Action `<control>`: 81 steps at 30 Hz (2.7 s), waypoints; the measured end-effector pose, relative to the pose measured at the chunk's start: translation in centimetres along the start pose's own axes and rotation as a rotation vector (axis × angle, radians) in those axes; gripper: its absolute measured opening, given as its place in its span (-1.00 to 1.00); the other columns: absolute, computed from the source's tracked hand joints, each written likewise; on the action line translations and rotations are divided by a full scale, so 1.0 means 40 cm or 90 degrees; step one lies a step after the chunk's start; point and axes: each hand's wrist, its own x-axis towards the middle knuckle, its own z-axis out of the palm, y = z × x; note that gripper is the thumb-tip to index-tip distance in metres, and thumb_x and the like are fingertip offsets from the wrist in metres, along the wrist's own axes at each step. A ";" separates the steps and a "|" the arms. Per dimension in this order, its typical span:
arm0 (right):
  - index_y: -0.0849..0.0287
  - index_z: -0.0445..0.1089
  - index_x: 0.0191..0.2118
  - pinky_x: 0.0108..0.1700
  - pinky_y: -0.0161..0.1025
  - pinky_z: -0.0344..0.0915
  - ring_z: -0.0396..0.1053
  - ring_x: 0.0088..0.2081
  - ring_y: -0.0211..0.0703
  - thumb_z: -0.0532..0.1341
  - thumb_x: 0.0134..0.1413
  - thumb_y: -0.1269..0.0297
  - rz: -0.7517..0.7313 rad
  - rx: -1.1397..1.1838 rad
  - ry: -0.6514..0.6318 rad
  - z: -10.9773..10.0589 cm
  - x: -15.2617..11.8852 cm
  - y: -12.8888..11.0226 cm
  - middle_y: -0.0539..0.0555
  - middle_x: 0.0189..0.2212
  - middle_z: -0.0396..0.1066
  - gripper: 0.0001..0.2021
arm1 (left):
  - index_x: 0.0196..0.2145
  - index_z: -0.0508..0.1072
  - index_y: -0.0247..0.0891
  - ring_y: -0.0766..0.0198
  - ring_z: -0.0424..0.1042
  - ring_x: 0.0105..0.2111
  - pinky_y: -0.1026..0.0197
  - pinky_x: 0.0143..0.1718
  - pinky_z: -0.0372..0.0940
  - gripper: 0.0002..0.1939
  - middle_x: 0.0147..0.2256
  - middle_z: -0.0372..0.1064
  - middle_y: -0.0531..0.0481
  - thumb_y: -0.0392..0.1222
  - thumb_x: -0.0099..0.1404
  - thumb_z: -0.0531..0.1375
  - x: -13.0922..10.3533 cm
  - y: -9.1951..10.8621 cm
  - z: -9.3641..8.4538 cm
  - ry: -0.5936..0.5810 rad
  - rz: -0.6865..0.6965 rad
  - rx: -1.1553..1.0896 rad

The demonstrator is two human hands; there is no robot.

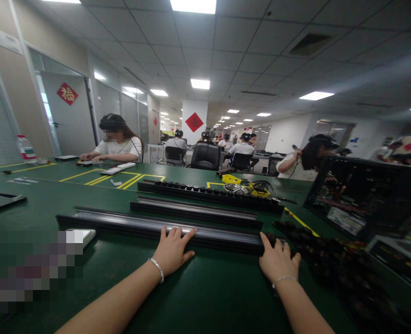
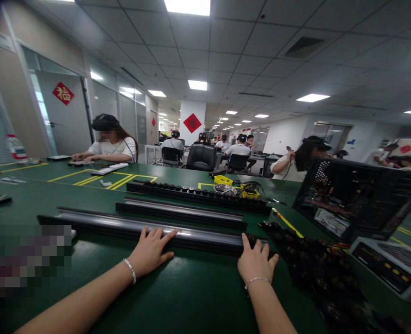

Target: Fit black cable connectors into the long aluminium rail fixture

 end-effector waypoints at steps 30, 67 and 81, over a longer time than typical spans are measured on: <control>-0.07 -0.10 0.28 0.10 0.25 -0.13 -0.09 0.23 0.25 -0.11 0.09 0.31 0.033 0.029 0.002 0.000 0.007 0.020 0.23 0.20 0.04 -0.40 | 0.21 0.02 0.10 -0.03 0.22 0.01 -0.24 0.09 -0.17 -0.35 -0.07 0.28 -0.13 0.11 0.20 0.09 0.000 -0.003 0.005 0.015 0.007 0.005; -0.12 -0.10 0.27 0.05 0.33 -0.11 -0.20 0.25 0.35 -0.11 0.08 0.25 0.086 0.091 -0.030 0.011 0.031 0.048 0.23 0.25 -0.07 -0.41 | 0.22 0.00 0.11 -0.04 0.20 0.03 -0.25 0.10 -0.19 -0.35 -0.05 0.28 -0.14 0.12 0.20 0.08 0.002 -0.005 0.009 0.008 0.005 0.001; -0.09 -0.09 0.27 0.07 0.29 -0.11 -0.13 0.24 0.32 -0.10 0.06 0.23 0.088 0.081 -0.027 0.011 0.035 0.060 0.24 0.24 -0.05 -0.40 | 0.22 0.00 0.10 -0.04 0.19 0.04 -0.25 0.10 -0.20 -0.35 -0.04 0.27 -0.15 0.12 0.21 0.07 0.001 -0.004 0.002 -0.002 0.004 -0.007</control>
